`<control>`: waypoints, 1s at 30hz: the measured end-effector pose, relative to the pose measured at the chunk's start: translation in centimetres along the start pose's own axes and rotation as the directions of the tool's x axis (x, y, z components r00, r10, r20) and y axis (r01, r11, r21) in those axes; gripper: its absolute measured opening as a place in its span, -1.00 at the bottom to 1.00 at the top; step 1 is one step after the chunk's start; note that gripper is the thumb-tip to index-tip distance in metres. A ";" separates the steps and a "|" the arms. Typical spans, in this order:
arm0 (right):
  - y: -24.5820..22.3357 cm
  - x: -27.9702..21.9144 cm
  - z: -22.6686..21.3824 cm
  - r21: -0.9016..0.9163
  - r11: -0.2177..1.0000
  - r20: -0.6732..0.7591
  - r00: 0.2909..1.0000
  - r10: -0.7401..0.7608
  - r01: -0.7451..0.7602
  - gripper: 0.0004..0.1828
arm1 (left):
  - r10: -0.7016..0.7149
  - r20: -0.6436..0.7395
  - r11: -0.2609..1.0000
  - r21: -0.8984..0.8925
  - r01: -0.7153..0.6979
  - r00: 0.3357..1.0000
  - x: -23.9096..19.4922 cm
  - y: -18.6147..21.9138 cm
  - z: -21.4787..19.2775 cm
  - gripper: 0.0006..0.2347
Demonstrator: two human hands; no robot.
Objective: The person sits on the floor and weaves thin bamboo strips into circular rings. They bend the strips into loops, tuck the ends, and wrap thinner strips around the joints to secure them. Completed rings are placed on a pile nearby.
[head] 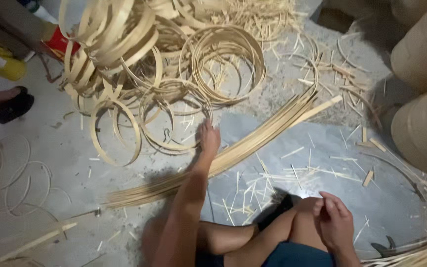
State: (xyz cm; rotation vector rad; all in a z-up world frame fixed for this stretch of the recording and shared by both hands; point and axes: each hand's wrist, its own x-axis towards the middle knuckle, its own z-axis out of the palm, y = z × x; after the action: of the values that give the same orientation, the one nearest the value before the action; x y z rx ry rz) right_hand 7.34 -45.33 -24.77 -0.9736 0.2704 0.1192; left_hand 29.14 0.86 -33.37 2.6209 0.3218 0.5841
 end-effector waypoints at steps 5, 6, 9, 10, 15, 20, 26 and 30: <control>-0.4 2.5 -0.1 -0.116 0.993 -0.037 0.999 -0.004 0.000 -0.66 | -0.179 0.123 0.973 -0.124 0.194 0.976 5.5 1.5 0.4 -0.29; -0.4 2.6 -0.3 -0.082 0.996 -0.059 0.998 0.019 -0.024 -0.67 | -0.194 0.169 0.971 -0.107 0.214 0.966 5.5 1.9 0.4 -0.38; -0.2 2.2 -0.8 -0.001 0.999 -0.065 0.997 0.051 -0.051 -0.67 | -0.074 0.094 0.997 0.016 0.073 0.993 3.3 3.8 0.2 -0.54; -0.1 2.1 -0.8 0.022 0.998 -0.058 0.997 0.054 -0.053 -0.68 | 0.002 0.040 0.997 0.073 -0.005 0.999 2.5 4.8 -0.1 -0.57; -0.2 2.4 -0.5 -0.078 0.996 -0.051 0.998 0.036 -0.040 -0.66 | 0.085 0.472 0.924 0.293 -0.247 0.877 5.3 9.2 -3.7 -0.65; -0.7 2.8 -0.2 -0.052 0.999 0.029 1.000 0.003 -0.002 -0.66 | 0.444 -0.248 0.877 0.317 -0.361 0.861 13.5 10.4 -6.3 -0.66; -0.8 2.8 0.6 0.001 0.999 0.079 0.996 -0.049 0.049 -0.66 | 0.136 0.507 0.991 -0.055 -0.126 0.851 -3.7 5.2 -6.4 -0.55; -1.3 -0.1 0.3 -0.119 0.988 0.082 0.993 -0.084 0.093 -0.66 | -0.105 0.339 0.905 0.423 -0.052 0.935 -13.8 -2.6 -7.8 -0.19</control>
State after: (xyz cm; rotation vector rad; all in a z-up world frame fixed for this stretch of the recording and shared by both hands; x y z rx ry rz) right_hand 7.59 -45.80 -23.52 -1.0994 0.1496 0.0927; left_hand 13.10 1.63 -33.01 3.0636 0.4061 0.0123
